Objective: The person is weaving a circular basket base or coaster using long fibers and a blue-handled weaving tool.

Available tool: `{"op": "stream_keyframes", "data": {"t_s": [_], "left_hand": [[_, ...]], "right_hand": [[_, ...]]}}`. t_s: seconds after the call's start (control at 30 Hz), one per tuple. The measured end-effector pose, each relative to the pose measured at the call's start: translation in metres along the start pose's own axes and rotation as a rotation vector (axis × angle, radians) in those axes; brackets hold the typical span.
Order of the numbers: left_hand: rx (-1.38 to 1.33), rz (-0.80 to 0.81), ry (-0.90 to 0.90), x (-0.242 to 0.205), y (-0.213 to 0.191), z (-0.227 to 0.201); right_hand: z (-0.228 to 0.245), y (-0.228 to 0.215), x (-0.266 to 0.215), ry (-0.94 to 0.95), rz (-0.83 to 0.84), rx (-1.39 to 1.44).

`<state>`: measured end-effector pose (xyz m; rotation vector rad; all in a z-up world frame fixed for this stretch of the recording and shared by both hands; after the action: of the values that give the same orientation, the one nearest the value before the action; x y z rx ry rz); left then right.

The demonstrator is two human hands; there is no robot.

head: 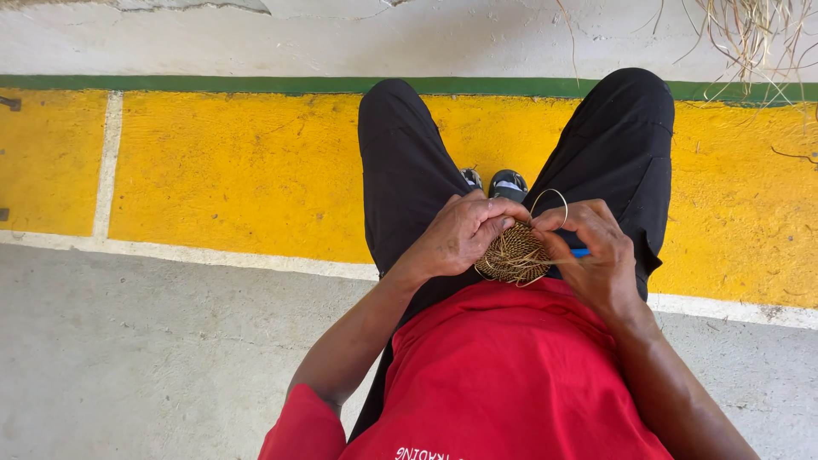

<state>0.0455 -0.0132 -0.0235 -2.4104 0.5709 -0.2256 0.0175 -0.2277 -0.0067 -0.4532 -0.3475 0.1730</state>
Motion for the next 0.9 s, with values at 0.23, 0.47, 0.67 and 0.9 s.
{"op": "stream_keyframes", "data": {"t_s": [0.23,0.47,0.67,0.9], "left_hand": [[0.043,-0.012,-0.001,0.0,-0.001,-0.005],[0.057,-0.048,0.033,-0.005,0.002,-0.008],[0.044,-0.068,0.049,-0.004,0.0,-0.005],[-0.023,-0.036,0.117,-0.008,0.0,0.002]], "right_hand": [[0.005,0.009,-0.001,-0.13,0.031,-0.165],[0.01,0.013,-0.003,-0.045,-0.007,-0.062],[0.0,0.01,-0.004,-0.022,-0.03,0.007],[-0.03,-0.014,0.014,0.162,0.321,0.442]]}}
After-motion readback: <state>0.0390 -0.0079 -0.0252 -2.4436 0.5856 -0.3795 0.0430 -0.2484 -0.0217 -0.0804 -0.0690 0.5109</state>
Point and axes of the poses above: each hand's wrist, its own x-axis towards the middle knuckle, its own y-axis out of the palm, z = x × y, the point moved 1 cm from there along x, towards the middle knuckle, and after that the axes turned 8 degrees about x, right-handed, at the moved point
